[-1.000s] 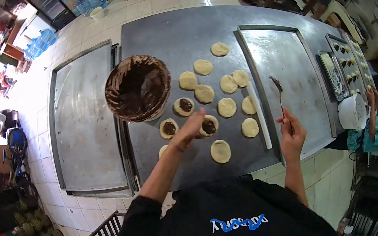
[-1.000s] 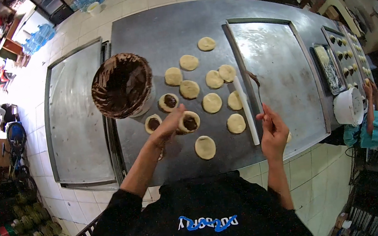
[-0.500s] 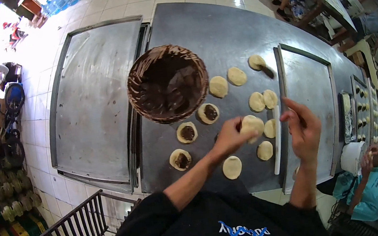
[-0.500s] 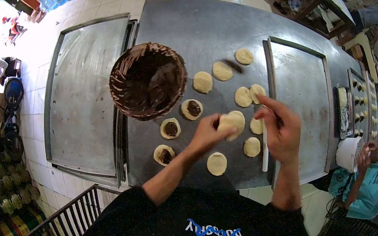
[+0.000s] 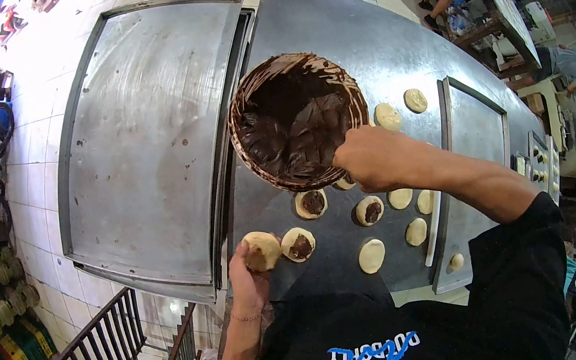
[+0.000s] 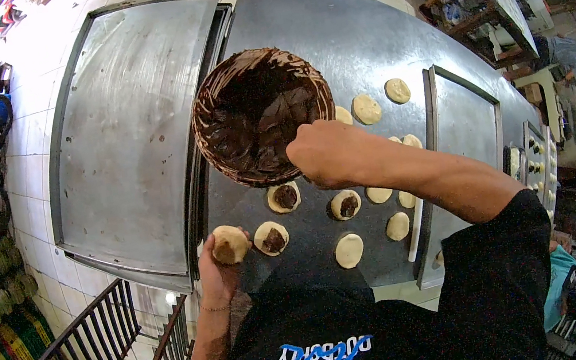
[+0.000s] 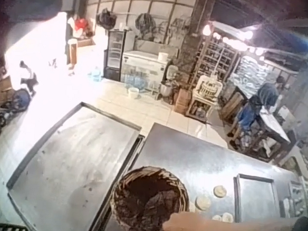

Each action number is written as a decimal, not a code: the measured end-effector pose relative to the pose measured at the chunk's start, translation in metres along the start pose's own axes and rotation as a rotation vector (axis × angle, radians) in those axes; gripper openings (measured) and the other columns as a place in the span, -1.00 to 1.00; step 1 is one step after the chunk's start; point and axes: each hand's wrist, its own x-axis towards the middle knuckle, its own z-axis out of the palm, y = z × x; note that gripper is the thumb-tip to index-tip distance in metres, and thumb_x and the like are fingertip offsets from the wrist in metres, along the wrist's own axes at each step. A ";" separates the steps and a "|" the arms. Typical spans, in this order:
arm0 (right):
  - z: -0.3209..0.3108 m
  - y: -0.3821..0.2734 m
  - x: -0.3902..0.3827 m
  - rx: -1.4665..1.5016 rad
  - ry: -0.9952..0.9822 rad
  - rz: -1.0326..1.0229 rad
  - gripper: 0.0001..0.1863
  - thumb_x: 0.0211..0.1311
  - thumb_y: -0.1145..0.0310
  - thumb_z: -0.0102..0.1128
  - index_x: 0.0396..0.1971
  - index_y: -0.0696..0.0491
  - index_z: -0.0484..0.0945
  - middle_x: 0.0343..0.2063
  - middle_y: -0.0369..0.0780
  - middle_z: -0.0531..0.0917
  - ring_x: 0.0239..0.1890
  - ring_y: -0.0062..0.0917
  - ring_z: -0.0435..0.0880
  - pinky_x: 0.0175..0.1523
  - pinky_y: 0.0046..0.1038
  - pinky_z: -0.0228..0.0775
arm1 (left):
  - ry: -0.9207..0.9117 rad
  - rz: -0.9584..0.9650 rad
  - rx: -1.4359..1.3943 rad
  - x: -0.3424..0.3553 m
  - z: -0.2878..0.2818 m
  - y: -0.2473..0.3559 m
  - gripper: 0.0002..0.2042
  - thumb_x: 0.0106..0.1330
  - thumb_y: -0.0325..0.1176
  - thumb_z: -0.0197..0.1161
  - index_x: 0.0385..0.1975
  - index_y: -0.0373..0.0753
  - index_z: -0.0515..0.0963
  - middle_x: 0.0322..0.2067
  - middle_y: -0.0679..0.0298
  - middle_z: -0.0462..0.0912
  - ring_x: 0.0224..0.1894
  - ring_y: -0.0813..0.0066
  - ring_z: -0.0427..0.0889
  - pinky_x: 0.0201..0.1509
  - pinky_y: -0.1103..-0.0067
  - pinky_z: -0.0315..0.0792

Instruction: Flattening bread dough balls with a rolling pin and filling them with chocolate paste.

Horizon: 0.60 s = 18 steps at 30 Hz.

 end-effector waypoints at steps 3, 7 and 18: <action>0.007 -0.006 -0.003 0.214 0.115 0.031 -0.78 -0.09 0.55 0.03 -0.43 0.25 0.63 -0.56 0.04 0.63 -0.38 -0.09 0.65 -0.16 -0.22 0.52 | 0.015 -0.001 -0.156 0.007 0.000 0.013 -0.51 0.45 -0.02 -0.12 -0.07 -0.43 0.42 -0.15 0.04 0.60 -0.07 0.23 0.60 0.04 0.38 0.50; 0.016 -0.012 -0.015 0.644 0.367 0.076 -0.65 -0.02 0.55 -0.03 -0.21 0.21 0.63 -0.59 -0.02 0.63 -0.45 -0.26 0.67 -0.26 -0.31 0.47 | -0.017 0.154 -0.046 0.015 0.020 0.022 -0.58 0.42 -0.04 -0.02 -0.07 -0.34 0.42 -0.18 0.06 0.61 -0.16 0.27 0.64 -0.06 0.42 0.56; 0.083 -0.074 -0.080 1.259 0.813 0.058 -0.63 0.18 0.69 0.01 -0.03 0.14 0.59 -0.44 -0.22 0.65 -0.36 -0.67 0.59 -0.24 -0.59 0.44 | -0.209 0.217 -0.263 -0.010 0.094 0.064 -0.38 0.46 0.10 -0.25 0.05 -0.45 0.33 0.01 -0.03 0.49 0.06 0.16 0.53 0.15 0.31 0.44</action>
